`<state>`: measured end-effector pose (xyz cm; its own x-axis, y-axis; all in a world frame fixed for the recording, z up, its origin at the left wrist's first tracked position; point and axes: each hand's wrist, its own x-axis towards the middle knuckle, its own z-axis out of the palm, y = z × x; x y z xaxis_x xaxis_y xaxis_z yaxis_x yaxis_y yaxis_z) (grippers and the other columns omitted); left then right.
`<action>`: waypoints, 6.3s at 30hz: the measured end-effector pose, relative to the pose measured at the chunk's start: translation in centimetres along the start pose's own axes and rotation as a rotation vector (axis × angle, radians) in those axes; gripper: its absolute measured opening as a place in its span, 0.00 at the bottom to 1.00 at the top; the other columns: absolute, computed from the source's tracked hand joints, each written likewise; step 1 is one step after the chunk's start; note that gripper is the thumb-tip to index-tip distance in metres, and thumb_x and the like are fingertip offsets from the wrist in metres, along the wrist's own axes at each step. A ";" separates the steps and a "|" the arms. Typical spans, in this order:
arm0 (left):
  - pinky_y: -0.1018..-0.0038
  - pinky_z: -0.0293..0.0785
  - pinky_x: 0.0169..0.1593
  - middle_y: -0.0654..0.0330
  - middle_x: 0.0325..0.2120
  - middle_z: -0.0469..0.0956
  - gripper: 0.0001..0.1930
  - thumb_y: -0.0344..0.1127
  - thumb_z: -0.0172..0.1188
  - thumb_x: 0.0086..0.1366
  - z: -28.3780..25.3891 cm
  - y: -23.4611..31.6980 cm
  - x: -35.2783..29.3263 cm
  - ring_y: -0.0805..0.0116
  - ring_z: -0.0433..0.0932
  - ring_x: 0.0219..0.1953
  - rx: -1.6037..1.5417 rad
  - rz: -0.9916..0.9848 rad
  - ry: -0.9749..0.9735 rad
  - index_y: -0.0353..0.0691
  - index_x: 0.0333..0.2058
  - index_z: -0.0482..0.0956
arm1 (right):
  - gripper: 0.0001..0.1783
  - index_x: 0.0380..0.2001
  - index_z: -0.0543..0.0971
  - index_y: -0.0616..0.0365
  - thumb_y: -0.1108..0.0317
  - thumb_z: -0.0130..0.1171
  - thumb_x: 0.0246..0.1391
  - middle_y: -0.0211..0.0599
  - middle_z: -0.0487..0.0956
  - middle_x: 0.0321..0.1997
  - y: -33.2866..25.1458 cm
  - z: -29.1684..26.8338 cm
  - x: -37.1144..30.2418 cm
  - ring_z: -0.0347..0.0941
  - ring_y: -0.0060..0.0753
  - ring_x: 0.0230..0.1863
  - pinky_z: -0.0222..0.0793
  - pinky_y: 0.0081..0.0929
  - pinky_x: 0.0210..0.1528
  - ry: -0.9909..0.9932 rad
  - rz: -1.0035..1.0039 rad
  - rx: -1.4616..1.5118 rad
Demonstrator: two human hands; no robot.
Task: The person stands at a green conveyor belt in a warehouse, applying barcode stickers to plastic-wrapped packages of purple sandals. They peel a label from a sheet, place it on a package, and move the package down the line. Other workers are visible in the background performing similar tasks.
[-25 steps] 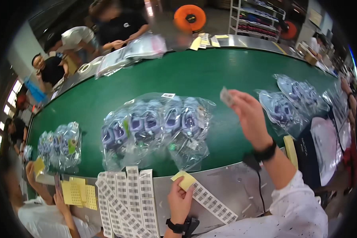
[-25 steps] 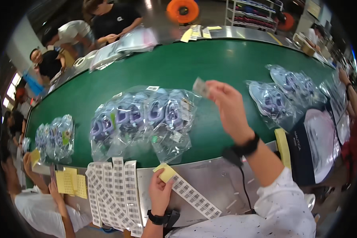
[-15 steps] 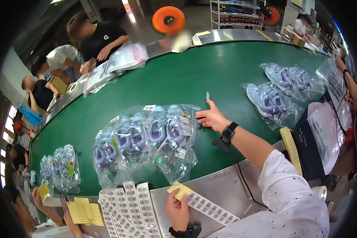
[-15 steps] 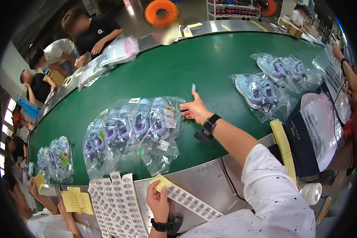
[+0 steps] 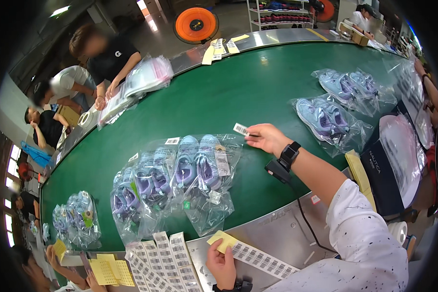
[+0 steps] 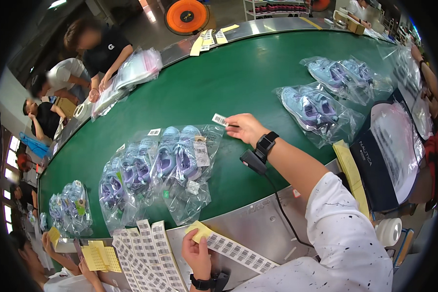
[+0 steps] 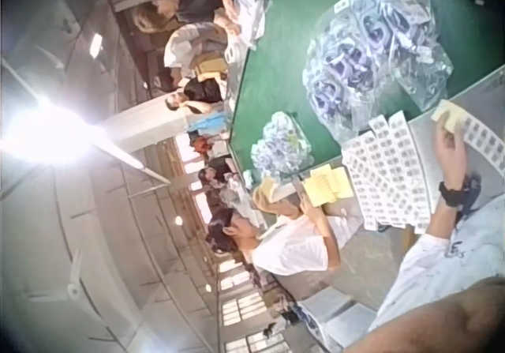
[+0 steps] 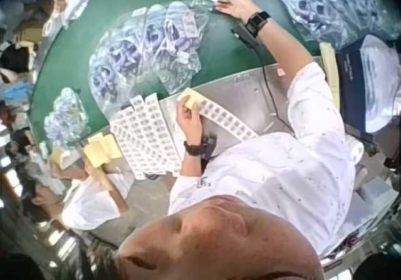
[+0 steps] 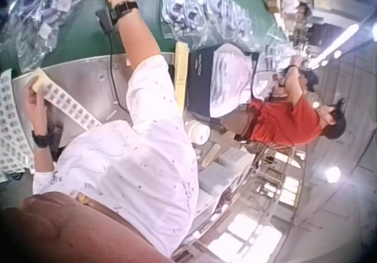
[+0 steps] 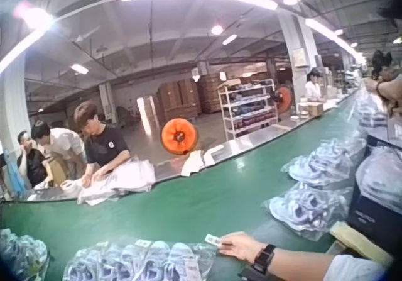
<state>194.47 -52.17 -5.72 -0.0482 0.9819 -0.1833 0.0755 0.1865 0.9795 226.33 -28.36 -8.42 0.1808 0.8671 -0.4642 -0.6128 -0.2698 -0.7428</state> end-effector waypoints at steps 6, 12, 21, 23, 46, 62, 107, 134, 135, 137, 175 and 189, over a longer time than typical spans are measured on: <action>0.82 0.74 0.35 0.56 0.34 0.78 0.15 0.22 0.53 0.63 0.2 -0.4 -0.2 0.75 0.78 0.33 -0.006 0.027 -0.004 0.32 0.49 0.69 | 0.10 0.37 0.73 0.67 0.74 0.57 0.53 0.49 0.73 0.45 0.7 1.2 1.2 0.75 0.46 0.44 0.76 0.40 0.45 -0.099 0.212 0.042; 0.82 0.74 0.35 0.56 0.33 0.78 0.14 0.22 0.53 0.63 0.4 -0.5 -0.3 0.75 0.78 0.32 -0.005 0.036 -0.036 0.32 0.48 0.70 | 0.07 0.36 0.73 0.68 0.77 0.55 0.53 0.48 0.78 0.35 1.4 2.1 1.5 0.78 0.44 0.33 0.78 0.39 0.36 0.009 0.159 -0.141; 0.80 0.73 0.40 0.55 0.36 0.78 0.16 0.23 0.56 0.63 0.5 -1.6 0.1 0.75 0.78 0.37 -0.111 0.024 -0.049 0.31 0.50 0.70 | 0.30 0.55 0.64 0.63 0.87 0.53 0.45 0.50 0.75 0.26 2.9 5.5 0.6 0.77 0.38 0.21 0.77 0.35 0.18 0.029 -0.087 -0.549; 0.80 0.74 0.42 0.56 0.38 0.78 0.16 0.24 0.57 0.63 0.0 -1.7 0.6 0.74 0.78 0.39 -0.097 0.083 -0.040 0.31 0.50 0.70 | 0.38 0.61 0.57 0.56 0.84 0.56 0.46 0.43 0.73 0.26 2.9 4.5 0.2 0.73 0.33 0.19 0.74 0.32 0.18 0.023 -0.188 -0.391; 0.78 0.75 0.42 0.55 0.39 0.77 0.17 0.22 0.55 0.63 -0.9 -2.2 0.8 0.71 0.78 0.39 -0.079 0.028 -0.017 0.32 0.52 0.69 | 0.20 0.46 0.76 0.61 0.62 0.60 0.53 0.31 0.77 0.44 -6.0 7.6 -3.4 0.68 0.24 0.47 0.62 0.26 0.52 -0.367 -0.364 -0.968; 0.80 0.75 0.38 0.50 0.38 0.77 0.27 0.20 0.54 0.62 0.9 -0.5 0.0 0.72 0.78 0.38 -0.074 -0.014 -0.077 0.31 0.59 0.60 | 0.32 0.58 0.68 0.62 0.61 0.62 0.52 0.48 0.72 0.55 -7.8 -8.6 -5.3 0.69 0.33 0.52 0.68 0.30 0.50 0.124 -0.322 -0.923; 0.86 0.73 0.34 0.54 0.42 0.78 0.23 0.18 0.56 0.60 4.1 3.3 -1.7 0.75 0.80 0.37 -0.073 -0.042 -0.211 0.31 0.55 0.66 | 0.05 0.23 0.75 0.60 0.76 0.62 0.42 0.36 0.72 0.27 7.1 1.7 -24.1 0.68 0.38 0.31 0.64 0.31 0.33 -0.639 -1.121 -1.145; 0.81 0.74 0.38 0.57 0.33 0.81 0.09 0.22 0.61 0.60 9.1 2.5 -0.5 0.76 0.78 0.34 -0.266 0.021 -0.043 0.30 0.40 0.75 | 0.03 0.34 0.74 0.67 0.78 0.53 0.57 0.39 0.80 0.36 1.3 2.2 -21.6 0.76 0.21 0.34 0.74 0.24 0.37 -0.592 -0.731 -0.938; 0.82 0.73 0.36 0.59 0.31 0.81 0.06 0.23 0.60 0.60 9.1 2.8 -0.5 0.78 0.78 0.32 -0.241 -0.004 -0.032 0.31 0.37 0.76 | 0.03 0.34 0.74 0.67 0.78 0.52 0.57 0.39 0.80 0.37 1.0 1.9 -21.5 0.76 0.21 0.35 0.74 0.24 0.38 -0.576 -0.786 -0.958; 0.85 0.68 0.29 0.62 0.27 0.80 0.02 0.24 0.60 0.61 8.8 2.4 -0.5 0.82 0.75 0.25 -0.162 -0.073 -0.004 0.33 0.33 0.76 | 0.04 0.36 0.74 0.66 0.76 0.52 0.58 0.39 0.79 0.41 -0.2 1.3 -20.3 0.76 0.22 0.38 0.73 0.25 0.41 -0.434 -0.733 -0.621; 0.84 0.71 0.37 0.61 0.32 0.79 0.08 0.26 0.57 0.64 12.7 -1.9 -3.0 0.80 0.76 0.33 -0.284 0.016 0.090 0.31 0.42 0.74 | 0.38 0.59 0.63 0.58 0.67 0.67 0.45 0.43 0.73 0.35 -3.7 -0.3 -5.0 0.71 0.31 0.30 0.70 0.27 0.36 0.034 -1.007 -0.895; 0.83 0.70 0.38 0.60 0.31 0.79 0.29 0.23 0.54 0.64 13.5 -1.7 -3.6 0.79 0.75 0.32 -0.219 -0.001 0.064 0.31 0.62 0.54 | 0.40 0.63 0.60 0.54 0.80 0.60 0.44 0.31 0.76 0.25 -1.6 -5.6 -2.4 0.73 0.25 0.27 0.70 0.25 0.29 0.007 -0.402 -0.602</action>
<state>207.96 -55.61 -7.84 -0.1119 0.9763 -0.1855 -0.1420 0.1691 0.9753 231.22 -32.36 -8.86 0.3090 0.9458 -0.1002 0.0322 -0.1157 -0.9928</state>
